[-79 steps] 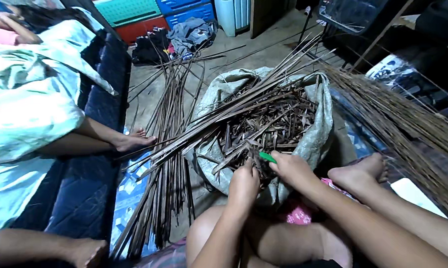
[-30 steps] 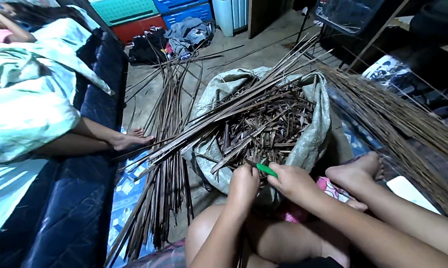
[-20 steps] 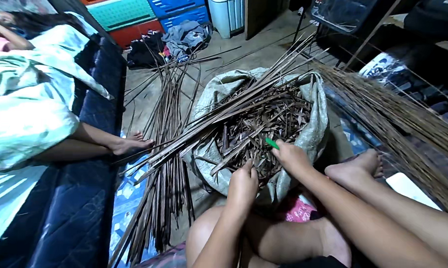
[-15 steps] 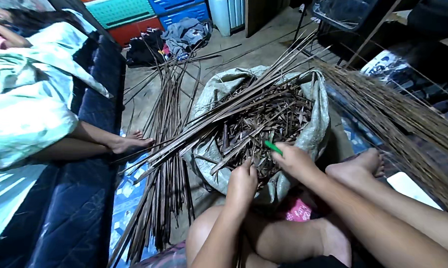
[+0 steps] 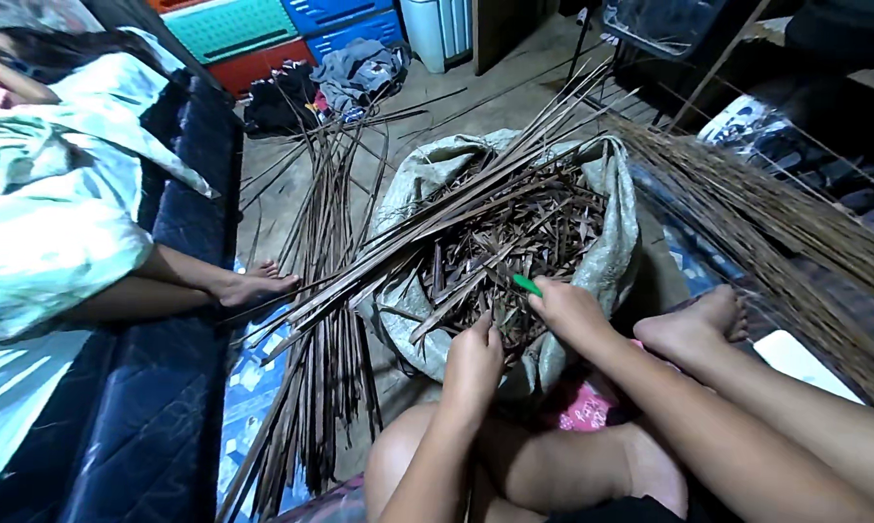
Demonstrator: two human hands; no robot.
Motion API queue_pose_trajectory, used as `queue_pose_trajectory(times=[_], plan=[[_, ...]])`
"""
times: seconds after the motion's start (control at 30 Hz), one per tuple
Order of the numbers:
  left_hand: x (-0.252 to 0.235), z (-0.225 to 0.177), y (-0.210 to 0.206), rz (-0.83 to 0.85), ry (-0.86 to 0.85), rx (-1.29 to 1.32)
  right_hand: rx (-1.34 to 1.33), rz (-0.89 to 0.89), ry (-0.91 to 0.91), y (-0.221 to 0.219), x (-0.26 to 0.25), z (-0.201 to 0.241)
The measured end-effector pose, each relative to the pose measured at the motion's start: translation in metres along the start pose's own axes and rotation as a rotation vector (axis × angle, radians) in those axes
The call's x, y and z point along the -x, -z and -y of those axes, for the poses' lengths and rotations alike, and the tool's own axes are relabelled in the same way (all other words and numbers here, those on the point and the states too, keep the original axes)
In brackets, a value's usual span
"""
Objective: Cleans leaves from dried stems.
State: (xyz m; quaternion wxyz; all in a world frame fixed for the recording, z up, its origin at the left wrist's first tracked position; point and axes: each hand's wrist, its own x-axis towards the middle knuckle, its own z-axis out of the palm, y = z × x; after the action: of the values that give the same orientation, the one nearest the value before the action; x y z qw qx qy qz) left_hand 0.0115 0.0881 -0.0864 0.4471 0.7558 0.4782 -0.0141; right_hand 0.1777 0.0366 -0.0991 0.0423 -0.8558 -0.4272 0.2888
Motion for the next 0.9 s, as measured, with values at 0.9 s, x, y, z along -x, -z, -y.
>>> queue_pose_trajectory(times=[0.9], plan=[[0.004, -0.006, 0.002, 0.002, -0.03, -0.072, 0.087, 0.104, 0.132, 0.0, 0.034, 0.017]])
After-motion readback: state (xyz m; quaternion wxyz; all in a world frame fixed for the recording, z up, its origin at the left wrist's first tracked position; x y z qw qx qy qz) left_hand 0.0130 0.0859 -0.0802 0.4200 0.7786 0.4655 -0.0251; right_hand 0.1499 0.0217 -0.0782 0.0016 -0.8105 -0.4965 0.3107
